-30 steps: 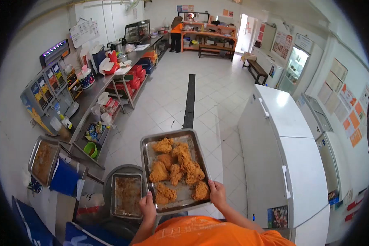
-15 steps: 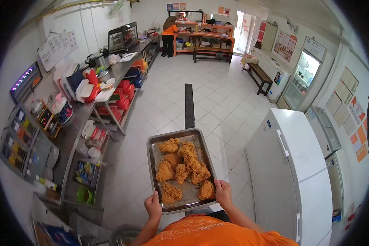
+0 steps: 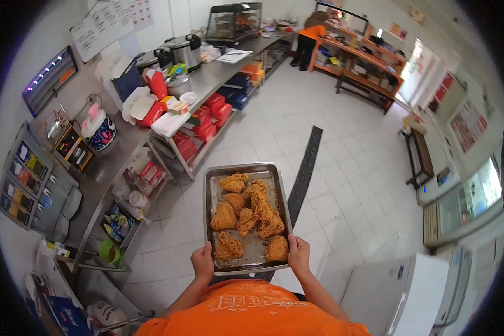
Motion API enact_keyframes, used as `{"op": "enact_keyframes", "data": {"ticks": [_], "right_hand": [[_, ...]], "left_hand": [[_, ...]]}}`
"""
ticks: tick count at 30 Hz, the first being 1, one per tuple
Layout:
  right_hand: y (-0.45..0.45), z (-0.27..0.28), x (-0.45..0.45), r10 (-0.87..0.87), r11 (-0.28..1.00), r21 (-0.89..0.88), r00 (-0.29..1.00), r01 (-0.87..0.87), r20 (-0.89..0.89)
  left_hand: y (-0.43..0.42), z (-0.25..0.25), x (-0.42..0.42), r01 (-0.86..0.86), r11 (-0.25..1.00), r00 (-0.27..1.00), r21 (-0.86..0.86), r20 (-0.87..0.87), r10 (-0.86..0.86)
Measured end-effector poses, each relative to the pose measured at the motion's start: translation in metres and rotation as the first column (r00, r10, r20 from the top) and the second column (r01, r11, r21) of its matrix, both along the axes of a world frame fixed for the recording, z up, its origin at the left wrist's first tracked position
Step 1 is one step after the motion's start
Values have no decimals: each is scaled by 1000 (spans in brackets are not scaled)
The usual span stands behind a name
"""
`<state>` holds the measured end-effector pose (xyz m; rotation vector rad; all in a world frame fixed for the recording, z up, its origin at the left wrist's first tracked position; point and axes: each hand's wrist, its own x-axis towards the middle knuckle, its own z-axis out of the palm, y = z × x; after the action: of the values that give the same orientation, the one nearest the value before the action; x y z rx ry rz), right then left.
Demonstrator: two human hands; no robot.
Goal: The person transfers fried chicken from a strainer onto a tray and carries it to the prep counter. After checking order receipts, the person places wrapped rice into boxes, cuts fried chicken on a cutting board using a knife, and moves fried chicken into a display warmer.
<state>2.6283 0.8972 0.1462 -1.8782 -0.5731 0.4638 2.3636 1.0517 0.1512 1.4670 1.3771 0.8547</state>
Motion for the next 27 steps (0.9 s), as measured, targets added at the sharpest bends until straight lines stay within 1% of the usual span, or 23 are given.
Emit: {"op": "enact_keyframes", "data": {"ticks": [1, 4, 6, 7, 8, 10, 11, 12, 13, 14, 15, 17, 18, 19, 20, 21, 22, 23, 24, 25, 26, 27], "right_hand": [[28, -6, 17, 17, 1000, 13, 1000, -17, -1], [109, -26, 76, 41, 998, 49, 999, -40, -11], [160, -33, 122, 44, 996, 74, 999, -44, 2], [190, -25, 153, 31, 986, 167, 996, -17, -84], [215, -24, 175, 21, 987, 162, 996, -7, -86], [259, -19, 234, -12, 988, 155, 997, 24, -79], [283, -12, 274, -3, 993, 116, 996, 12, -84], [301, 2, 291, -4, 995, 102, 997, 12, -80], [320, 19, 306, -13, 995, 100, 997, 21, -76], [326, 20, 316, -24, 992, 124, 996, 34, -80], [348, 32, 332, -70, 980, 179, 995, 83, -77], [398, 48, 376, -116, 984, 132, 991, 124, -61], [422, 50, 400, -138, 984, 109, 989, 143, -49], [444, 42, 425, -152, 983, 104, 988, 151, -1], [469, 37, 453, -153, 983, 99, 988, 152, 3], [466, 19, 470, -139, 982, 129, 990, 139, -12], [482, 10, 496, -134, 984, 121, 991, 134, -11], [502, -17, 530, -131, 986, 100, 990, 135, -43], [530, -26, 561, -110, 989, 99, 994, 111, -14], [560, -29, 588, -91, 991, 97, 996, 89, 12], [592, -35, 610, -75, 993, 95, 997, 72, 30], [624, -44, 636, -59, 993, 101, 998, 59, -1]], "left_hand": [[23, 0, 13, -29, 999, 1000, 29, 2, 29], [106, -15, 65, -56, 998, 997, 28, -42, 57], [158, -19, 110, -31, 993, 996, 111, -79, 40], [188, -16, 153, -22, 988, 995, 152, -94, 36], [214, -11, 182, -22, 984, 998, 177, -56, 33], [265, 9, 238, 14, 992, 999, 128, -36, -10], [297, 11, 276, 32, 996, 999, 86, -35, -29], [322, 10, 298, 57, 997, 998, 51, -33, -56], [344, 12, 319, 67, 997, 998, 33, 17, -67], [349, 7, 336, 66, 997, 998, 46, 1, -66], [371, 14, 362, 82, 996, 997, 34, -6, -81], [430, 26, 417, 123, 992, 992, 5, -12, -123], [459, 25, 443, 142, 990, 990, 24, -5, -142], [488, 21, 469, 158, 986, 987, 45, 5, -158], [514, 16, 496, 170, 984, 985, 60, 16, -171], [513, 2, 510, 168, 984, 986, 65, -4, -168], [534, -9, 533, 160, 985, 987, 73, 3, -160], [554, -19, 555, 146, 987, 989, 73, 10, -147], [582, -20, 580, 125, 988, 992, 91, 21, -128], [604, -6, 602, 112, 990, 993, 83, -44, -108], [630, -5, 623, 100, 992, 995, 77, -32, -98], [657, -8, 640, 89, 993, 996, 73, -24, -88]]}}
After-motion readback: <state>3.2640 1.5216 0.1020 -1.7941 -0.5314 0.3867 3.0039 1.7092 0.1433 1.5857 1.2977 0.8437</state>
